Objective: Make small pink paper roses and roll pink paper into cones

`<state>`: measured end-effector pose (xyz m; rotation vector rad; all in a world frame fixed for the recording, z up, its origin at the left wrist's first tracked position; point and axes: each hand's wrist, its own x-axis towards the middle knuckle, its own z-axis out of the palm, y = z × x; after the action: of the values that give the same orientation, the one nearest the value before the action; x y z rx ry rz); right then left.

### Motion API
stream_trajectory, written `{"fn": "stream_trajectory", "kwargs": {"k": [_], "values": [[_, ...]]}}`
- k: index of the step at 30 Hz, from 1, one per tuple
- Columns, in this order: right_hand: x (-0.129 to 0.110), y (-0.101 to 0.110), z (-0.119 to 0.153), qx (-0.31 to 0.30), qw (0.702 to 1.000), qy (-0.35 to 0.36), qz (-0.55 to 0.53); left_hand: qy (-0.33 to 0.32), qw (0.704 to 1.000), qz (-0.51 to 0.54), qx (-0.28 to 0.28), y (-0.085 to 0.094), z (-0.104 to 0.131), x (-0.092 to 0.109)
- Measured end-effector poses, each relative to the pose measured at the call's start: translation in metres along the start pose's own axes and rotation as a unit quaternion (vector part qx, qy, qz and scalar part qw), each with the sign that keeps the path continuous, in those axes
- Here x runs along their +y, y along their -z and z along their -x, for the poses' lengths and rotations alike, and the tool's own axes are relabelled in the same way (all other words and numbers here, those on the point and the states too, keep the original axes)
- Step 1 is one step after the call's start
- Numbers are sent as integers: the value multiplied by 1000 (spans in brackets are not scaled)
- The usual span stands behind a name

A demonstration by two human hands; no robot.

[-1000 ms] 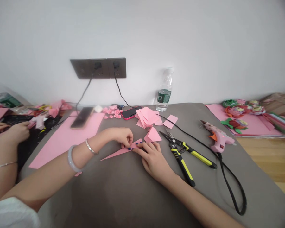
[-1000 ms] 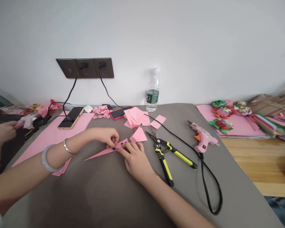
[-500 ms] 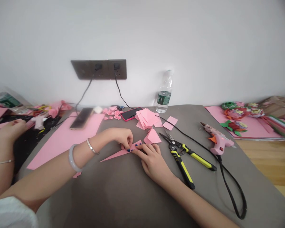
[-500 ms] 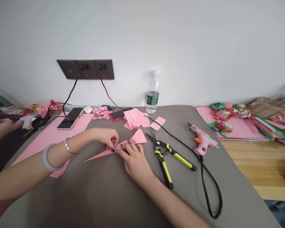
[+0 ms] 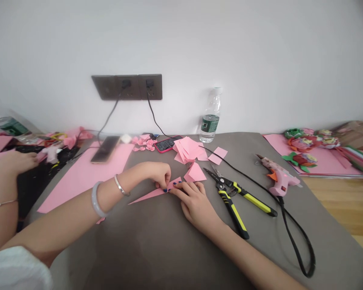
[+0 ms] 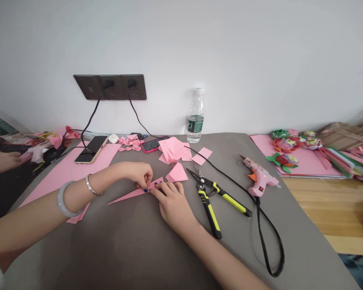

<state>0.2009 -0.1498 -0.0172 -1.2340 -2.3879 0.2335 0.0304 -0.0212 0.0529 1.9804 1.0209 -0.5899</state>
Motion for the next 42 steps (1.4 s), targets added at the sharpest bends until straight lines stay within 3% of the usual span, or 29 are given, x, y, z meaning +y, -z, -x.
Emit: {"fn": "stream_trajectory", "kwargs": {"k": [15, 26, 42], "values": [[-2, 2, 0, 5, 1000, -9, 0, 18, 999, -34, 1, 2, 3, 7], [-2, 1, 1, 21, 999, -12, -23, 0, 998, -61, -30, 11, -1, 12], [-3, 1, 0, 26, 1000, -11, -10, -7, 997, -64, -29, 11, -1, 9]]}}
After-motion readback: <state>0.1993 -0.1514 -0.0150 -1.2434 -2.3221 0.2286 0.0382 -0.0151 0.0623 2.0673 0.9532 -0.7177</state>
